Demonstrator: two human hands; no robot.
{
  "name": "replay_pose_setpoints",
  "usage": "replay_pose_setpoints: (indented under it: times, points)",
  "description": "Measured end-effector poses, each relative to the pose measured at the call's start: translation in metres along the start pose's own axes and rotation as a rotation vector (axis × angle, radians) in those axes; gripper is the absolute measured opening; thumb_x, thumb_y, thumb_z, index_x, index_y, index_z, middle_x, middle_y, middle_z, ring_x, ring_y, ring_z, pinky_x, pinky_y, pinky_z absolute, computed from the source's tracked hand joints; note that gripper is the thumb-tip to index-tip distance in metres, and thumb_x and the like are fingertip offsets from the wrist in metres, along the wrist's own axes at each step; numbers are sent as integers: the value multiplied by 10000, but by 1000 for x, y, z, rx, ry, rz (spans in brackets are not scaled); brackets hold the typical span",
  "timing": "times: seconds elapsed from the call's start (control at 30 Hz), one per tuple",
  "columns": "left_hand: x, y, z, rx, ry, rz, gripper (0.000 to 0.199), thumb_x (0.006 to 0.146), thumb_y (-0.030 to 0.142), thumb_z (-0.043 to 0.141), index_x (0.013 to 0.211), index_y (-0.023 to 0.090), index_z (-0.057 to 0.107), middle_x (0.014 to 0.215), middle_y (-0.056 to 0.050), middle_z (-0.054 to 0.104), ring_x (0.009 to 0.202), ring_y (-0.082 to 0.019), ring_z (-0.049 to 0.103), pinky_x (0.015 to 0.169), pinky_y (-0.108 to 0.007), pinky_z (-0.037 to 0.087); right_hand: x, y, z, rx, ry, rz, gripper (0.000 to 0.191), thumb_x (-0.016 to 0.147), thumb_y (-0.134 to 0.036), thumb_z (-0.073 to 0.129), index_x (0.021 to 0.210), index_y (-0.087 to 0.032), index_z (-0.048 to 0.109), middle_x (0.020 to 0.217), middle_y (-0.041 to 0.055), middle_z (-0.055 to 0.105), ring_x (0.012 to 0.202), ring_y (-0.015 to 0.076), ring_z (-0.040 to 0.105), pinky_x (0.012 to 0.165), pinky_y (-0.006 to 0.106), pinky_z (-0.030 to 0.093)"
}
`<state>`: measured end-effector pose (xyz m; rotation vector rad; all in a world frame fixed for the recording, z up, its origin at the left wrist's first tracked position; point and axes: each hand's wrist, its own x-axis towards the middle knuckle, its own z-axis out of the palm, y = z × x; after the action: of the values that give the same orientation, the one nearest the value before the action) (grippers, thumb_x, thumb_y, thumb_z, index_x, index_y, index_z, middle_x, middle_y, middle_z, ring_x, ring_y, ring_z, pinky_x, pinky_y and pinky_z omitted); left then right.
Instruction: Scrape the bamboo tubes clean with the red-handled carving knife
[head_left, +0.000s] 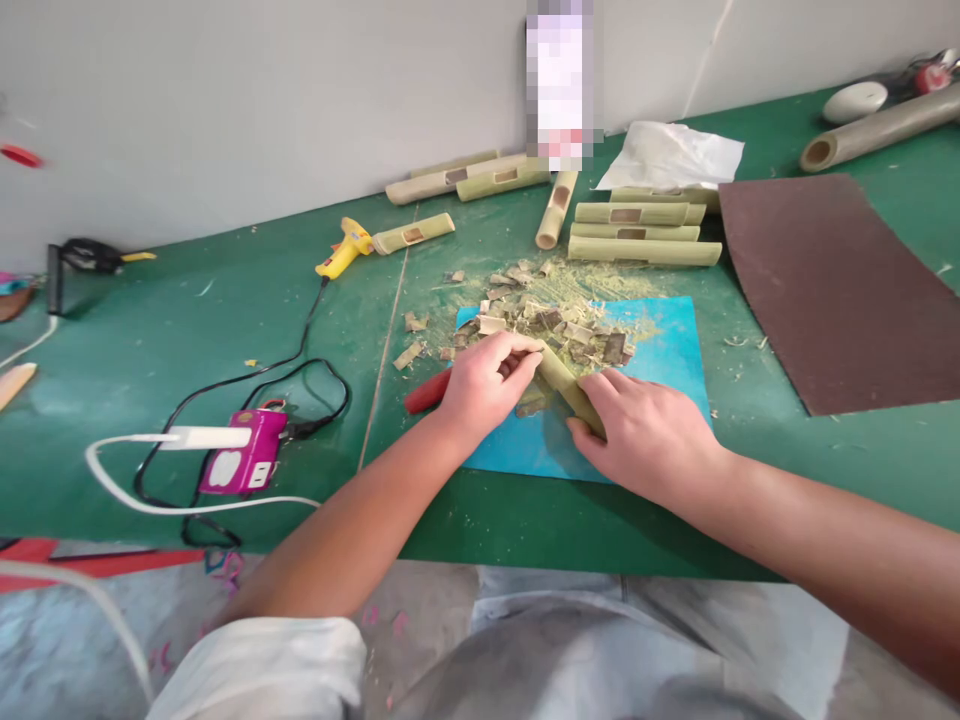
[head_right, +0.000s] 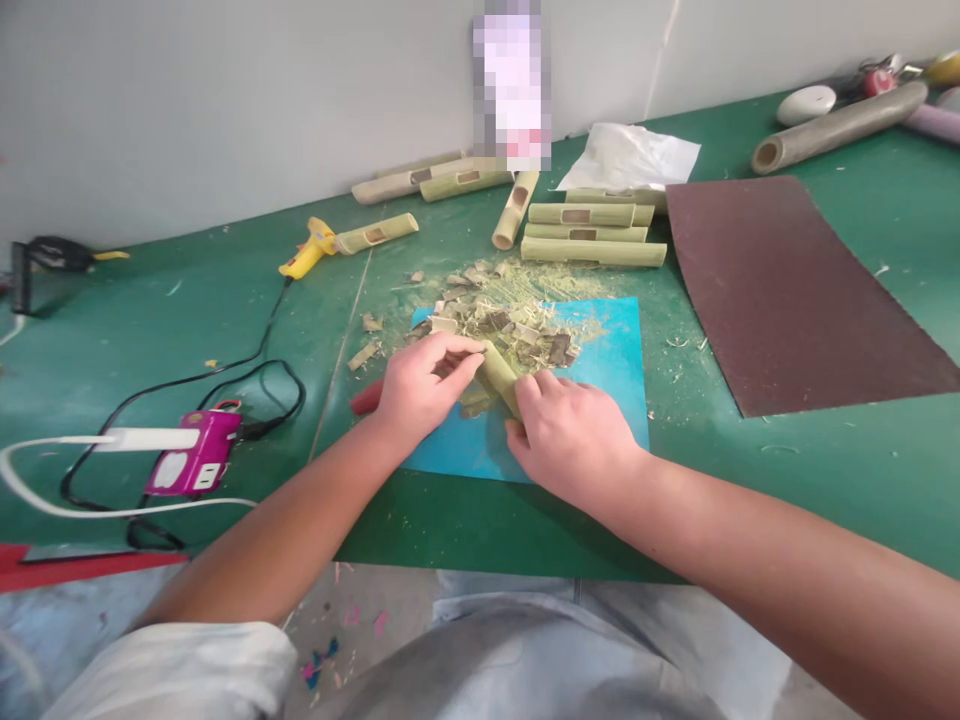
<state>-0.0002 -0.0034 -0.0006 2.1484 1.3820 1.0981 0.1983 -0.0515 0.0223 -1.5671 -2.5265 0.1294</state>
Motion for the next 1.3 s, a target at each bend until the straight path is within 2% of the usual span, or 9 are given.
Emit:
replay_pose_setpoints:
  times: [0.1, 0.3, 0.47, 0.53, 0.67, 0.83, 0.97, 1.1, 1.3]
  points:
    - [1, -1, 1, 2, -6, -22, 113, 869, 184, 639, 971, 167, 686, 817, -21, 707, 685, -109, 652, 656, -216, 535, 0, 1, 0, 0, -3, 13, 189, 873, -320, 497, 907, -174, 612, 825, 44, 648, 647, 154, 560, 559, 310, 247]
    - [3, 0, 0, 78, 20, 128, 82, 899, 172, 615, 904, 168, 697, 821, -25, 702, 765, -124, 645, 733, -241, 512, 0, -2, 0, 3, -11, 18, 188, 869, -311, 499, 910, -169, 613, 846, 51, 649, 680, 163, 579, 560, 305, 262]
    - [-4, 4, 0, 62, -106, 198, 115, 937, 215, 573, 900, 171, 672, 853, -35, 699, 802, -130, 658, 760, -247, 521, 0, -4, 0, 4, -29, 21, 177, 871, -301, 492, 900, -167, 605, 849, 57, 647, 684, 165, 580, 552, 307, 259]
    - [-2, 2, -2, 71, -115, 202, 119, 941, 212, 561, 924, 178, 673, 887, -40, 704, 833, -133, 665, 780, -251, 525, 0, -3, -1, -1, -31, 13, 180, 879, -297, 481, 903, -168, 603, 845, 58, 646, 677, 163, 576, 554, 309, 260]
    - [6, -5, -5, 124, -30, 150, 94, 906, 205, 590, 900, 181, 681, 867, -41, 704, 816, -148, 661, 755, -270, 533, 0, -3, -2, -16, -18, 2, 181, 885, -294, 474, 909, -167, 602, 837, 58, 644, 667, 162, 572, 557, 313, 260]
    - [6, -5, -4, -22, -74, -59, 137, 822, 205, 667, 953, 167, 675, 770, -14, 672, 636, -106, 626, 581, -210, 526, 0, -3, -4, -13, -45, 5, 182, 882, -300, 486, 919, -168, 605, 853, 56, 649, 667, 168, 586, 559, 314, 268]
    - [5, -4, -1, -137, -73, -182, 146, 784, 209, 705, 924, 173, 679, 735, -2, 679, 641, -110, 643, 574, -203, 541, 1, -3, -4, -10, -59, 13, 186, 882, -307, 490, 923, -168, 608, 851, 56, 650, 681, 174, 593, 556, 314, 267]
    - [5, -7, -1, -173, -38, -196, 123, 822, 230, 668, 929, 169, 680, 756, -9, 692, 657, -109, 655, 630, -220, 559, 2, -4, -5, 1, -75, 20, 194, 884, -306, 488, 934, -167, 613, 867, 58, 657, 682, 166, 587, 561, 309, 272]
    - [6, -10, -3, -92, -29, -184, 88, 878, 218, 585, 911, 175, 655, 626, 19, 625, 559, -101, 617, 587, -222, 521, 2, -4, -7, 6, -85, 28, 200, 885, -305, 481, 935, -169, 618, 875, 59, 662, 678, 157, 581, 558, 304, 265]
